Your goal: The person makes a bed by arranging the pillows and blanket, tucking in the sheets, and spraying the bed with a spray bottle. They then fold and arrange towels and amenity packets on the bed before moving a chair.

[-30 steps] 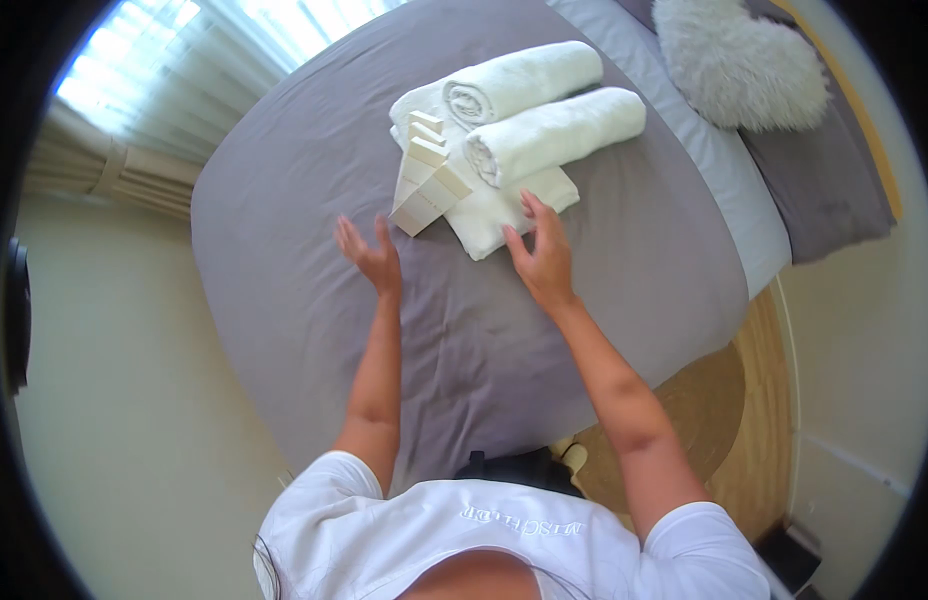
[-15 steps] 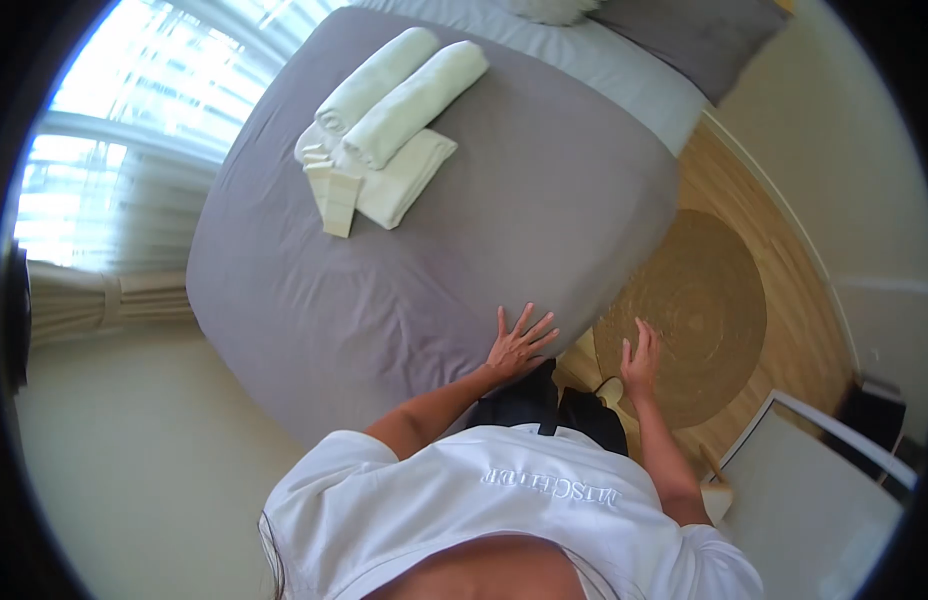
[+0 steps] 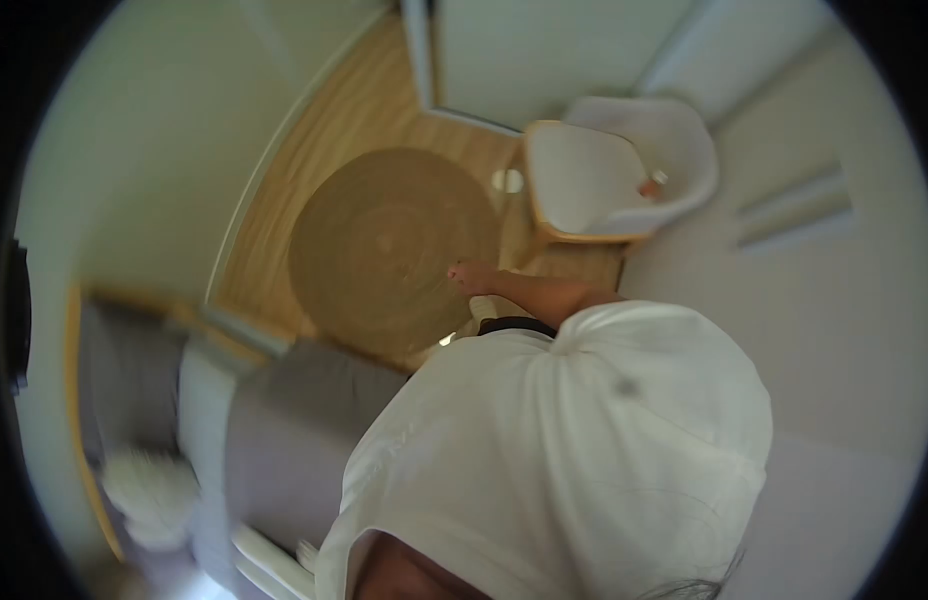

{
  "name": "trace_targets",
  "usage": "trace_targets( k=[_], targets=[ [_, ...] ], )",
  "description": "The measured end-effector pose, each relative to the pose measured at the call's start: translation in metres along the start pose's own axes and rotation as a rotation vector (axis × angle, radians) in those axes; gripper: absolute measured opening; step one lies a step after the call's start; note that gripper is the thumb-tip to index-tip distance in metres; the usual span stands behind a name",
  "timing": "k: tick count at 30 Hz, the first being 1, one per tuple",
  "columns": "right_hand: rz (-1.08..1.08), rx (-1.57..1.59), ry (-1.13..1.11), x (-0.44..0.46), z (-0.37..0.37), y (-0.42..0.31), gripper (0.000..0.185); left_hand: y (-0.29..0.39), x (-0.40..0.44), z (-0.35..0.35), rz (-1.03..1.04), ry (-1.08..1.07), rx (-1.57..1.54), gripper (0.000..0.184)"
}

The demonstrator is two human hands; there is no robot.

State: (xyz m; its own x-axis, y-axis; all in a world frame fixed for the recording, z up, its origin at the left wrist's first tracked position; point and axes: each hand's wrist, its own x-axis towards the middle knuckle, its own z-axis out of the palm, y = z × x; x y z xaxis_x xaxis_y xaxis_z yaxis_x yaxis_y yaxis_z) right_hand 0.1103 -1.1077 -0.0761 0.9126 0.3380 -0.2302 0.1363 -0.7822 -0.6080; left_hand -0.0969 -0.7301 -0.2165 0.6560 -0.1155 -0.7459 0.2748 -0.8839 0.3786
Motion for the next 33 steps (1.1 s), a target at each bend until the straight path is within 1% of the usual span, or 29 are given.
trace_targets(
  k=[2,3,6,8,9,11,12,13,14,15,16,17,18,19,20,21,22,23,25,26,27,29,30,32,33],
  targets=[
    [0.186,0.081,-0.005,-0.01,-0.02,0.047,0.029,0.011,0.037,-0.023,0.022,-0.066,0.028,0.031],
    [0.234,0.107,0.038,-0.019,-0.029,0.071,0.029,0.022,0.054,-0.036,0.039,-0.084,0.06,0.031],
    [0.397,0.131,0.178,-0.034,-0.043,0.128,0.028,0.055,0.109,-0.081,0.098,-0.117,0.14,0.031],
    [0.5,0.14,0.357,-0.055,-0.056,0.161,0.023,0.09,0.142,-0.111,0.154,-0.111,0.173,0.03],
    [0.531,0.157,0.387,-0.063,-0.059,0.171,0.023,0.108,0.161,-0.128,0.189,-0.099,0.185,0.03],
    [0.641,0.189,0.361,-0.078,-0.067,0.184,0.02,0.148,0.191,-0.157,0.254,-0.089,0.161,0.03],
    [0.666,0.191,0.362,-0.075,-0.064,0.181,0.02,0.163,0.207,-0.174,0.278,-0.082,0.103,0.03],
    [0.76,0.236,0.313,-0.073,-0.059,0.184,0.02,0.179,0.22,-0.187,0.293,-0.066,0.046,0.03],
    [0.846,0.28,0.261,-0.07,-0.056,0.187,0.02,0.196,0.227,-0.198,0.311,-0.018,-0.076,0.03],
    [0.839,0.282,0.258,-0.066,-0.056,0.187,0.02,0.211,0.232,-0.211,0.321,0.03,-0.194,0.029],
    [0.838,0.278,0.172,-0.06,-0.054,0.187,0.02,0.231,0.23,-0.225,0.342,0.13,-0.395,0.028],
    [0.84,0.27,0.087,-0.046,-0.052,0.186,0.02,0.231,0.246,-0.238,0.341,0.137,-0.401,0.028],
    [0.839,0.264,0.087,-0.026,-0.046,0.184,0.02,0.23,0.265,-0.249,0.284,0.031,-0.451,0.025],
    [0.785,0.243,0.156,-0.01,-0.037,0.184,0.02,0.227,0.284,-0.254,0.227,-0.08,-0.498,0.022],
    [0.737,0.23,0.228,0.004,-0.033,0.181,0.021,0.223,0.299,-0.259,0.227,-0.089,-0.492,0.022],
    [0.752,0.253,0.241,0.022,-0.027,0.177,0.021,0.217,0.314,-0.273,0.235,-0.164,-0.222,0.021],
    [0.73,0.334,0.308,0.045,-0.027,0.174,0.021,0.216,0.337,-0.294,0.254,-0.237,0.062,0.021],
    [0.711,0.403,0.373,0.062,-0.032,0.173,0.021,0.21,0.361,-0.311,0.274,-0.253,0.097,0.021],
    [0.776,0.478,0.433,0.086,-0.043,0.154,0.022,0.192,0.383,-0.337,0.518,-0.482,-0.027,0.023],
    [0.8,0.531,0.48,0.093,-0.049,0.145,0.023,0.215,0.352,-0.374,1.008,-0.336,0.297,0.026],
    [0.829,0.539,0.507,0.094,-0.058,0.137,0.023,0.216,0.371,-0.38,1.03,-0.364,0.317,0.026],
    [0.801,0.699,0.675,0.099,-0.076,0.123,0.024,0.219,0.415,-0.396,0.48,-0.2,0.348,0.028],
    [0.822,0.704,0.696,0.097,-0.075,0.127,0.024,0.236,0.431,-0.409,0.497,-0.216,0.366,0.028],
    [0.816,0.59,0.912,0.075,-0.07,0.141,0.022,0.288,0.46,-0.427,0.345,-0.323,0.561,0.033],
    [0.957,0.745,0.935,0.063,-0.08,0.138,0.021,0.312,0.489,-0.427,0.41,-0.28,0.57,0.034]
  ],
)
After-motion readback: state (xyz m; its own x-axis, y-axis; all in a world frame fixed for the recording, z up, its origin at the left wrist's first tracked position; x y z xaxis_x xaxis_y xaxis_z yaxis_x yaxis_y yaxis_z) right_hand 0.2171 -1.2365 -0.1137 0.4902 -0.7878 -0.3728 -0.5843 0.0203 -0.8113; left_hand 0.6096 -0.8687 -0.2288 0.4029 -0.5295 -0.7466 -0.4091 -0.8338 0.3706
